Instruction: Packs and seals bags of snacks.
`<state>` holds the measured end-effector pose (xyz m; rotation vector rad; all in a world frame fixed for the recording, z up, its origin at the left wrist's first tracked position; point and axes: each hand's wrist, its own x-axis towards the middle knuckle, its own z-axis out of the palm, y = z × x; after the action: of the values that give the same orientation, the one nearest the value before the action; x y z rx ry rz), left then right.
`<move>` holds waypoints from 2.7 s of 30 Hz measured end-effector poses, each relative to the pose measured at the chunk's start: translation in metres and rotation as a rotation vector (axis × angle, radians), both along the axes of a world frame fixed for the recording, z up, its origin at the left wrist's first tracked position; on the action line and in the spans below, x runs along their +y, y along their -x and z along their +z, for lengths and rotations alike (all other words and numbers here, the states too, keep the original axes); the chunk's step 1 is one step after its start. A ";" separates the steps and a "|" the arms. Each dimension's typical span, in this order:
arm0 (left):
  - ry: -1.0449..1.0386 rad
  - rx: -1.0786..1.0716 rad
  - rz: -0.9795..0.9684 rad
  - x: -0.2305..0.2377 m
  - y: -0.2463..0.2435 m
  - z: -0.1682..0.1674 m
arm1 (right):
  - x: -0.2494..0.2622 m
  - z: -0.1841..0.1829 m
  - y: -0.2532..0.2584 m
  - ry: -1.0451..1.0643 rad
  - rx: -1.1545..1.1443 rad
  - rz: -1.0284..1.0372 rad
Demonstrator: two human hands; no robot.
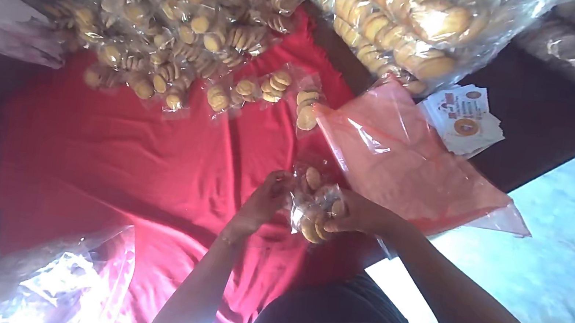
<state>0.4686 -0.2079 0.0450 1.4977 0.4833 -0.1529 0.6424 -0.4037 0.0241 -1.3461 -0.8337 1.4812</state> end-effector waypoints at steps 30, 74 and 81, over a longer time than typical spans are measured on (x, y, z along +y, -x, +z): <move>-0.068 -0.341 -0.182 -0.023 0.009 -0.023 | -0.029 -0.033 0.055 -0.468 -0.911 -0.194; -0.522 -0.410 -0.009 -0.006 0.001 -0.031 | 0.004 -0.039 0.017 -0.619 -1.020 0.005; -0.006 -0.273 0.084 0.005 0.000 -0.025 | 0.017 -0.037 0.010 -0.612 -1.009 0.049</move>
<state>0.4683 -0.2026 0.0201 1.4749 0.3257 0.1186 0.6325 -0.3868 -0.0129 -1.5393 -1.7737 0.3935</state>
